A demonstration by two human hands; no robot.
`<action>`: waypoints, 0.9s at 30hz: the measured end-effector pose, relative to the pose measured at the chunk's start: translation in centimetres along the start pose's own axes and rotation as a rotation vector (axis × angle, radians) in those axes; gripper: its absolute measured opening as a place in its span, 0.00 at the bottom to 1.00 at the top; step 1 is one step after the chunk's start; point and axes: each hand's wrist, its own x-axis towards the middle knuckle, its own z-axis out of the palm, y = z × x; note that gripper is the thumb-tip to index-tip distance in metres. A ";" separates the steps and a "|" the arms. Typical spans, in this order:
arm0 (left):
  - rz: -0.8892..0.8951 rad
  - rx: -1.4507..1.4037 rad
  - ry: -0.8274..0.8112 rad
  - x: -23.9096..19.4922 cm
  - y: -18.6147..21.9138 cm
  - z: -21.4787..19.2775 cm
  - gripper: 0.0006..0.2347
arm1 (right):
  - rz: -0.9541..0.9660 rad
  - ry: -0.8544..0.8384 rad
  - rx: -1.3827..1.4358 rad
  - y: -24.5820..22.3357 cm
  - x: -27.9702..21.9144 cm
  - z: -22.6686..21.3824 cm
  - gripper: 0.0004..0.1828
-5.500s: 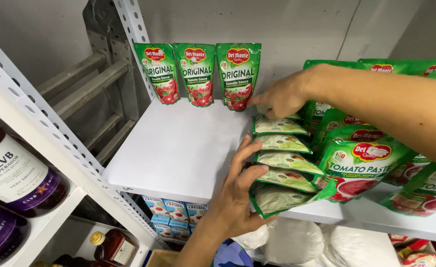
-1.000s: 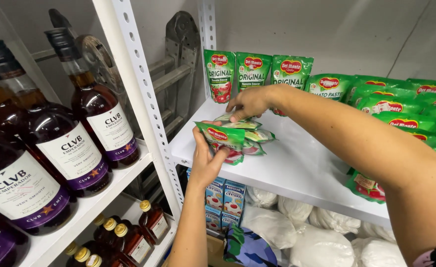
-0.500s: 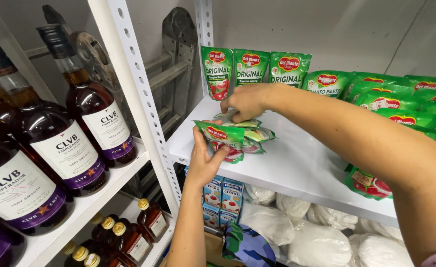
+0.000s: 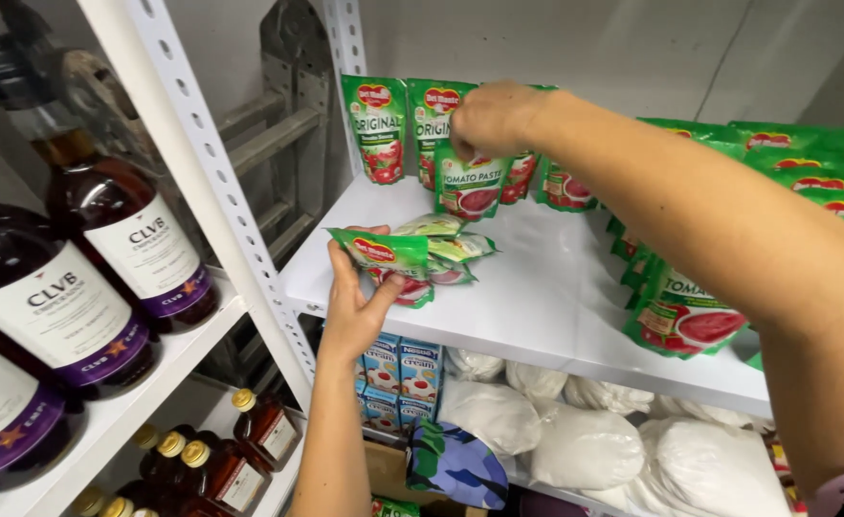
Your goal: The person picks up several tomato sauce pouches from a shelf and places them into a cardboard box on the floor.
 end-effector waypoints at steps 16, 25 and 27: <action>0.015 0.046 -0.008 0.0 0.4 0.0 0.25 | 0.235 -0.159 0.003 6.0 -8.0 -0.2 0.19; -0.002 0.044 -0.006 0.0 0.4 0.0 0.25 | 0.309 -0.223 -0.027 6.6 -8.8 1.3 0.14; -0.004 0.027 -0.011 0.0 0.4 0.0 0.25 | 0.310 -0.234 -0.039 7.2 -8.7 2.0 0.16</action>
